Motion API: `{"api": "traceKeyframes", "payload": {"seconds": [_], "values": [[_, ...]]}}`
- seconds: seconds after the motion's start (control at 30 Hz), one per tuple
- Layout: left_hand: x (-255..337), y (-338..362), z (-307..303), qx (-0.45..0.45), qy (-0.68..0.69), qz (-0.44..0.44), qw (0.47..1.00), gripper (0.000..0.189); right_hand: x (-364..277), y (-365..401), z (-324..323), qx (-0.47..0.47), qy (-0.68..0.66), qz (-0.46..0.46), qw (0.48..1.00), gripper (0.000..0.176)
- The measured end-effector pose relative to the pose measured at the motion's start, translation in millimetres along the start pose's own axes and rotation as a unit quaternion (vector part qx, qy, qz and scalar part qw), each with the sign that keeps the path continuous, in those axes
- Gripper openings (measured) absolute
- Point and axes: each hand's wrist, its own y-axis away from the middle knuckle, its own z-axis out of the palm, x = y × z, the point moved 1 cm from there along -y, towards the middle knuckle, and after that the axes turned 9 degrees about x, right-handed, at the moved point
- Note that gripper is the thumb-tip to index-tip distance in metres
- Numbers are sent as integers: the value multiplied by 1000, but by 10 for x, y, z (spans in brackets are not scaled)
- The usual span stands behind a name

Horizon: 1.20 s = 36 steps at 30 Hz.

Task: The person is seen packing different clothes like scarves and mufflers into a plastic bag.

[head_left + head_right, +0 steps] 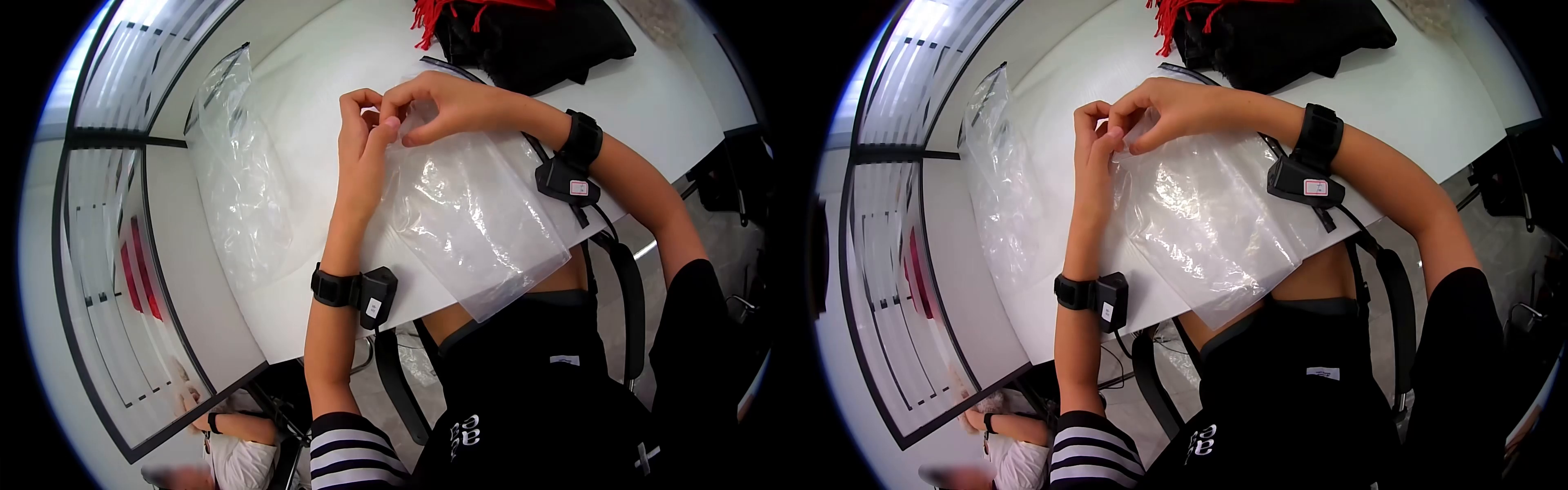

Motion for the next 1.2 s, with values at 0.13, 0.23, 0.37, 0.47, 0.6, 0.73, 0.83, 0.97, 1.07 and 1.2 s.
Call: {"api": "traceKeyframes", "payload": {"seconds": [0.13, 0.23, 0.37, 0.47, 0.6, 0.73, 0.83, 0.97, 1.07, 1.2], "values": [[63, 30, 10, -21, 7, 3, 1000, 30, -26, -10, -21, -20, -39, 51, 998, 18], [66, 37, 8, -33, -20, 5, 999, 30, -47, -15, -48, -40, -55, 60, 996, 17], [33, 17, 45, -3, 5, -16, 1000, 30, -54, 15, -40, -31, -77, 50, 995, 17], [10, -23, 54, 0, 64, -34, 997, 32, -66, 3, -22, -42, -80, 87, 992, 19], [-21, -204, 45, -18, -5, -21, 1000, 38, -21, -8, -5, -56, -102, 55, 992, 20], [-78, -317, 49, -26, -63, 63, 996, 48, -73, -21, -9, -66, -54, 55, 995, 20], [9, -289, 40, -26, -88, 75, 993, 46, -116, -37, -8, -81, -41, 54, 994, 18], [0, -276, 26, -20, -84, 83, 993, 53, -100, -55, 20, -94, -39, 35, 994, 15], [29, -254, 36, -8, -97, 95, 991, 53, -128, -52, 35, -98, -34, 27, 994, 14], [26, -243, 34, -4, -93, 86, 992, 52, -166, -52, 37, -101, -14, -2, 995, 11]]}}
